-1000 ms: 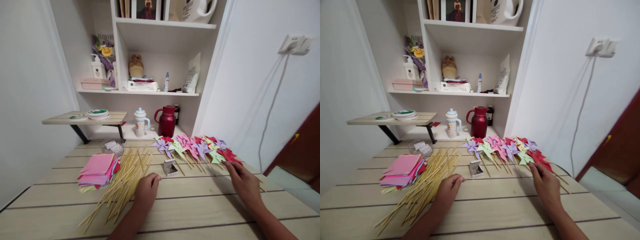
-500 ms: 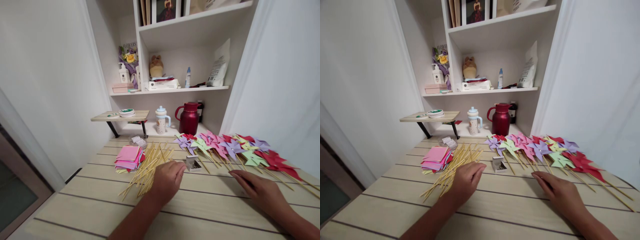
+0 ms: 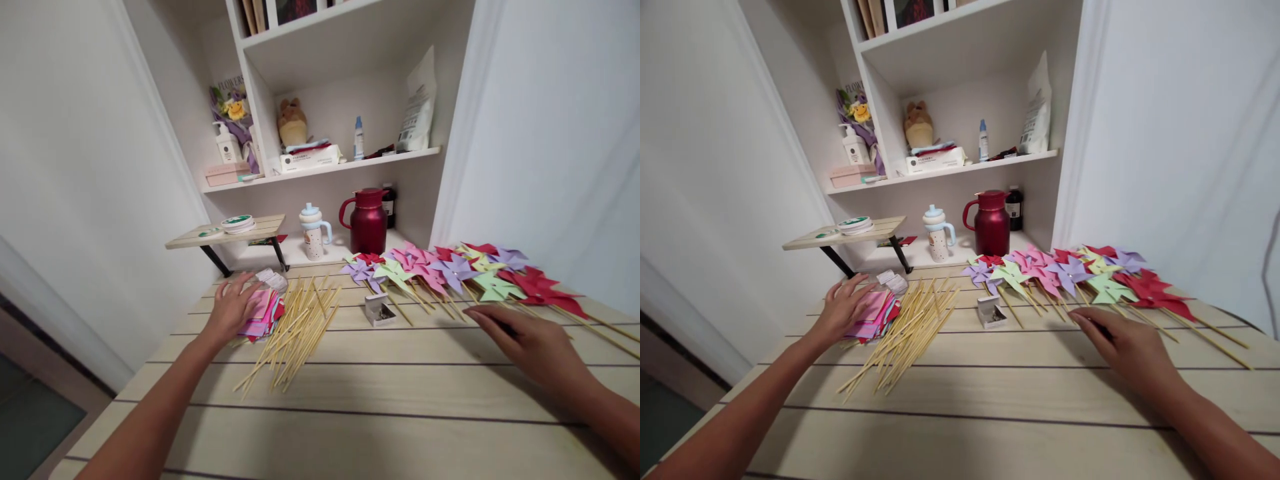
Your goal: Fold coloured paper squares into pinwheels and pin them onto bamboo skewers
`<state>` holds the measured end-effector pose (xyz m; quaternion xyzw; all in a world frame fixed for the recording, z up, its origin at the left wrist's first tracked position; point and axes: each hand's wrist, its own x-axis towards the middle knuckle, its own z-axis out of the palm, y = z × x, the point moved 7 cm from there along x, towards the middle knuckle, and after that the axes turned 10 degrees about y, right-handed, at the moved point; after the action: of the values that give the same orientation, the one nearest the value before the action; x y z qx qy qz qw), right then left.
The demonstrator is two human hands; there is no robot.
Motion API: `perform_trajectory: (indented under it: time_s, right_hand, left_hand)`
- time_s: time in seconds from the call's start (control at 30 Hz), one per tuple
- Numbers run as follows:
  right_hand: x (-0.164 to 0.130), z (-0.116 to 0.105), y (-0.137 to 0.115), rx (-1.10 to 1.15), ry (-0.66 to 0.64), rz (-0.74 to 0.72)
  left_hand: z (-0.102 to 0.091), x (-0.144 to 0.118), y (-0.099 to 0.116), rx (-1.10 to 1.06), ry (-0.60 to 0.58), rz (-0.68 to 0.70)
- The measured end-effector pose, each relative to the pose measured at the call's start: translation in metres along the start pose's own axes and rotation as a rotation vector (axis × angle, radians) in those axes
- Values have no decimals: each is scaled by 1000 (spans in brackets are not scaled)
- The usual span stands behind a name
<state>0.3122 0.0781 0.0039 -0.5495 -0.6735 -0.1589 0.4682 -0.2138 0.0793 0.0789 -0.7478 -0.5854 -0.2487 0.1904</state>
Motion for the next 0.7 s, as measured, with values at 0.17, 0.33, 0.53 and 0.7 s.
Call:
perform_trajectory:
  time_s: [0.17,0.33,0.53,0.7]
  right_hand:
    - [1,-3,0,3,12,-28]
    - [1,-5,7,-22,25,-28]
    - [-1,1,14,2,-33,13]
    - [-2,12,17,28,-176,80]
  left_hand:
    - [28,-14,-13,-58,-225,-46]
    - [32,-17,-15,-145,-317,-69]
    - [23,-21,-15,-233,-372,-115]
    - [16,-23,-13,-298,-386,-153]
